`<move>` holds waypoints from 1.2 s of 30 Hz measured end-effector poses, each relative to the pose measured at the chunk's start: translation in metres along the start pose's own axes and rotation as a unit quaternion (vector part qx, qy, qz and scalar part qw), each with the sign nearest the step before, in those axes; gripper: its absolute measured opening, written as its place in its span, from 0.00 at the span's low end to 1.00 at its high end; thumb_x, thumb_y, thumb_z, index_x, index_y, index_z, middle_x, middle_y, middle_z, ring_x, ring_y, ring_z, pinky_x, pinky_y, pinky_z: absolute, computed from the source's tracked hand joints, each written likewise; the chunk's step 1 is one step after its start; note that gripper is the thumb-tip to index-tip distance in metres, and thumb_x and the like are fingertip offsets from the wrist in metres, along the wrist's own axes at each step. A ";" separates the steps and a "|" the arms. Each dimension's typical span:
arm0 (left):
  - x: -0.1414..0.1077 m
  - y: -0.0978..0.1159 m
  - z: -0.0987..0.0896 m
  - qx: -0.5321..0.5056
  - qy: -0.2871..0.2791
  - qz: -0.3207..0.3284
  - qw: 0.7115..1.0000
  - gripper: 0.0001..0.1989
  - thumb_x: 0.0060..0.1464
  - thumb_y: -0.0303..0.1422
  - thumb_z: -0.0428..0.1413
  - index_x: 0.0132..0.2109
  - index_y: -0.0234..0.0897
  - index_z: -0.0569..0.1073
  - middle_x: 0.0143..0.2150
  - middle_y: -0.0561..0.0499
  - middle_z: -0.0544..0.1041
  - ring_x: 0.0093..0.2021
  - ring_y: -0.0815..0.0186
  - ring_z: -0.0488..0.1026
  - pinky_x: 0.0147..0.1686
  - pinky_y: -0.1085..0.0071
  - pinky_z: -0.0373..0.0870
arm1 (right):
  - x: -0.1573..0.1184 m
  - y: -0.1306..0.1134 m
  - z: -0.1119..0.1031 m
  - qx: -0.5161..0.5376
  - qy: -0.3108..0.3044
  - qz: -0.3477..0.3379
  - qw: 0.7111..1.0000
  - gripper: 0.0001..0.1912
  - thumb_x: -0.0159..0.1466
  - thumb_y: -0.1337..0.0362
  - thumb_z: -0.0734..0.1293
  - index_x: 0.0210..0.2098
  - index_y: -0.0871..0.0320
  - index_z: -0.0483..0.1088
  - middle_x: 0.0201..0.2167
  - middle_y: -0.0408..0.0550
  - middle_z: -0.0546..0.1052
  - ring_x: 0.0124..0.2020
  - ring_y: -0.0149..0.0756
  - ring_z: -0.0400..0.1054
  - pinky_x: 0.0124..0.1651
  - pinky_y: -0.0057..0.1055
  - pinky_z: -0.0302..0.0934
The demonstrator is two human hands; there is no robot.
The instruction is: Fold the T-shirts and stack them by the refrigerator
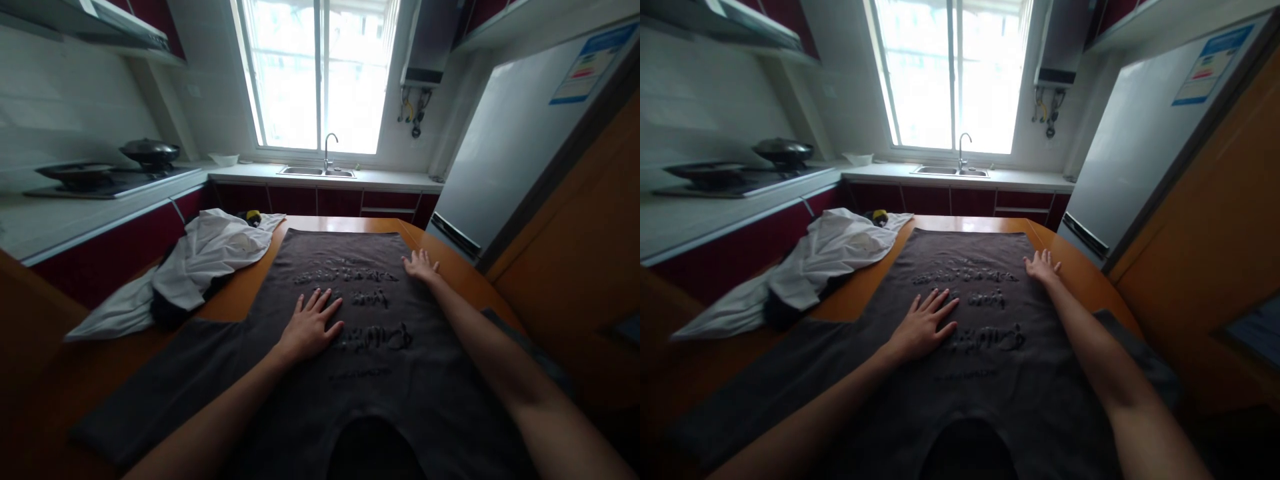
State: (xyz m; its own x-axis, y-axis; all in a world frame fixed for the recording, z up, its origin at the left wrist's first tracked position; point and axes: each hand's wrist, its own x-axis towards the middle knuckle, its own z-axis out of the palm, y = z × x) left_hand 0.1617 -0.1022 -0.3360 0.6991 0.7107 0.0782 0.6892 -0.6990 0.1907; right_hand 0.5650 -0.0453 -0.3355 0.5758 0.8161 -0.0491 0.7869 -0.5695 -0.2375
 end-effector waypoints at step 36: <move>-0.090 0.034 -0.046 0.005 -0.082 0.055 0.995 0.32 0.68 0.55 0.41 0.74 0.52 0.51 0.76 0.46 0.46 0.75 0.47 0.41 0.67 0.38 0.44 | -0.272 0.023 -0.006 0.020 0.030 -0.272 0.962 0.31 0.73 0.51 0.52 0.71 0.56 0.56 0.73 0.56 0.51 0.74 0.50 0.41 0.70 0.61 0.41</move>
State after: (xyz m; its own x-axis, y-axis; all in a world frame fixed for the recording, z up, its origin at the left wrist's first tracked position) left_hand 0.1132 -0.1862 -0.2912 0.7915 0.6079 -0.0624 0.6080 -0.7731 0.1806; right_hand 0.4280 -0.2806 -0.3218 0.0936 0.9844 0.1489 0.9669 -0.0543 -0.2492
